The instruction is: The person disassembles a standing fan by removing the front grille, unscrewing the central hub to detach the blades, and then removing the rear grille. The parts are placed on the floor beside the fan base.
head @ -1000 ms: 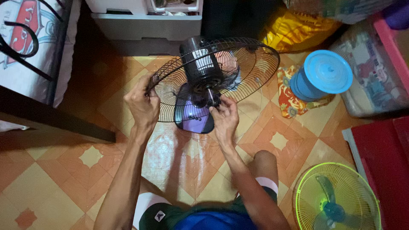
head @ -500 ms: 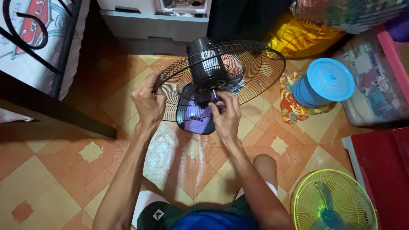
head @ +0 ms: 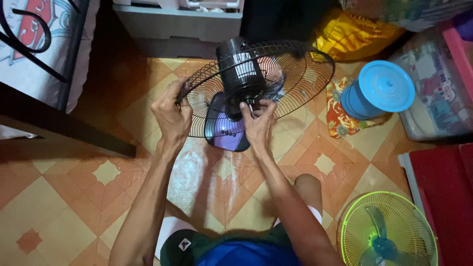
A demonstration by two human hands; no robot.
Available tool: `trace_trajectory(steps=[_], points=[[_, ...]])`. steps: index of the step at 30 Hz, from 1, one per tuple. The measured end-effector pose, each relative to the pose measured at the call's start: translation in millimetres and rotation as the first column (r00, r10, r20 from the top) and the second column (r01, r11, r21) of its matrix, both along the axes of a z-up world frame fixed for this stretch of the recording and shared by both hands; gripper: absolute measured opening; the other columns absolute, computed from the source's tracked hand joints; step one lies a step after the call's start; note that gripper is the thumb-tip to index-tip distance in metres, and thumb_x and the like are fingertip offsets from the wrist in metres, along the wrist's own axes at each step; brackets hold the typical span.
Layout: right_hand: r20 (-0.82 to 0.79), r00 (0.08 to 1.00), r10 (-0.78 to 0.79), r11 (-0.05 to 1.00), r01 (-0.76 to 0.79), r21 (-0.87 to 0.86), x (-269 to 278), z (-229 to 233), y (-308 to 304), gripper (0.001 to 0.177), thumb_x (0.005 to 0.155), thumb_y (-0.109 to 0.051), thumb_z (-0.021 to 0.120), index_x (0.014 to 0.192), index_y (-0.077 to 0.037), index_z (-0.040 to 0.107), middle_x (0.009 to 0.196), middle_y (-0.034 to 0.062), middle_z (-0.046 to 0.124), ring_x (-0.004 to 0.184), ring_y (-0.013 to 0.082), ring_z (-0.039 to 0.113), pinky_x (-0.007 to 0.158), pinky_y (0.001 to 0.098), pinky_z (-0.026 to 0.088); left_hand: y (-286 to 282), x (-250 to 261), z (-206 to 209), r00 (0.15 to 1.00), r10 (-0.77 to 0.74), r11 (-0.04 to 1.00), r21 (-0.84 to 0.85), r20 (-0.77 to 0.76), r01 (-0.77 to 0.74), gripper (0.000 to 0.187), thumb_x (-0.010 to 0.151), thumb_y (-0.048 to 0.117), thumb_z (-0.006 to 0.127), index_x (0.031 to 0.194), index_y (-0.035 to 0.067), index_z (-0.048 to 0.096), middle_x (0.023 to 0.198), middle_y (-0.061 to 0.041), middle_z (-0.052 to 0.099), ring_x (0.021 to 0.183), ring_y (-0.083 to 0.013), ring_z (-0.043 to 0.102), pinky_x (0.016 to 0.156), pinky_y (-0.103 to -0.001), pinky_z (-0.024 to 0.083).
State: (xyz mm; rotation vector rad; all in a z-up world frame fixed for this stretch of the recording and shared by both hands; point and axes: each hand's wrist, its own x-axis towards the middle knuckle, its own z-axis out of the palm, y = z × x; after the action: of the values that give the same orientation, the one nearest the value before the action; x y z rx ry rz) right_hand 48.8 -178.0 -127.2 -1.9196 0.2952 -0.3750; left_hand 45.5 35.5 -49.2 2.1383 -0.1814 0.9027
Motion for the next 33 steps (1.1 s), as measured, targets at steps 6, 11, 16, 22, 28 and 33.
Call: trace_trajectory(steps=[6,11,16,22,28,33], points=[[0.098,0.995,0.008,0.995,-0.017,0.098,1.2,2.9,11.7,0.058,0.087,-0.024,0.083,0.124,0.001,0.046,0.105,0.0161,0.064,0.091,0.0221,0.067,0.077,0.0360,0.057,-0.2,-1.3,0.4,1.000,-0.001,1.000,-0.007,0.017,0.001,0.043,0.084,-0.016,0.055,0.121,0.001,0.070,0.097,-0.017,0.076,0.086,-0.0247,0.077,0.075,-0.037,0.060],[0.094,0.995,-0.022,0.994,0.012,0.110,-3.0,14.4,14.4,0.054,0.084,-0.016,0.084,0.123,-0.001,0.050,0.102,0.0138,0.068,0.087,0.0196,0.069,0.077,0.0341,0.058,-3.0,-5.8,4.3,0.999,0.010,1.000,0.002,0.033,-0.010,0.042,0.084,-0.016,0.056,0.121,0.001,0.069,0.100,-0.019,0.074,0.088,-0.0278,0.076,0.077,-0.038,0.059],[0.174,0.984,-0.028,0.997,0.015,0.074,-3.4,17.8,16.9,0.057,0.082,-0.009,0.085,0.126,-0.002,0.050,0.106,0.0138,0.066,0.090,0.0193,0.069,0.080,0.0338,0.058,-5.3,-5.8,6.8,0.998,0.023,0.998,0.063,0.063,-0.027,0.030,0.091,-0.013,0.065,0.117,0.002,0.071,0.098,-0.018,0.074,0.084,-0.0280,0.074,0.072,-0.039,0.056],[0.229,0.973,-0.006,0.996,0.027,-0.088,2.9,6.2,19.0,0.053,0.081,-0.005,0.088,0.119,0.000,0.052,0.115,0.0144,0.063,0.093,0.0223,0.071,0.088,0.0370,0.053,-3.6,-8.4,14.3,0.994,-0.019,0.994,0.113,0.111,0.006,0.037,0.086,-0.014,0.061,0.120,-0.001,0.069,0.101,-0.020,0.073,0.089,-0.0324,0.073,0.078,-0.040,0.057],[0.161,0.987,-0.001,0.999,0.006,-0.035,-0.4,18.7,17.0,0.054,0.080,-0.005,0.085,0.121,0.000,0.051,0.121,0.0168,0.056,0.097,0.0232,0.069,0.081,0.0331,0.061,-5.6,-6.7,12.3,0.995,-0.003,0.996,0.093,0.101,-0.006,0.026,0.094,-0.011,0.066,0.117,0.000,0.069,0.100,-0.019,0.073,0.084,-0.0301,0.074,0.072,-0.039,0.056],[0.097,0.995,-0.021,1.000,0.022,-0.010,1.8,18.1,15.3,0.057,0.081,-0.014,0.086,0.123,-0.001,0.050,0.110,0.0130,0.070,0.090,0.0197,0.075,0.084,0.0335,0.056,-5.6,-7.2,12.8,0.998,0.008,0.997,0.079,0.062,-0.013,0.032,0.089,-0.014,0.065,0.118,-0.001,0.071,0.094,-0.019,0.073,0.076,-0.0280,0.072,0.068,-0.039,0.055]])
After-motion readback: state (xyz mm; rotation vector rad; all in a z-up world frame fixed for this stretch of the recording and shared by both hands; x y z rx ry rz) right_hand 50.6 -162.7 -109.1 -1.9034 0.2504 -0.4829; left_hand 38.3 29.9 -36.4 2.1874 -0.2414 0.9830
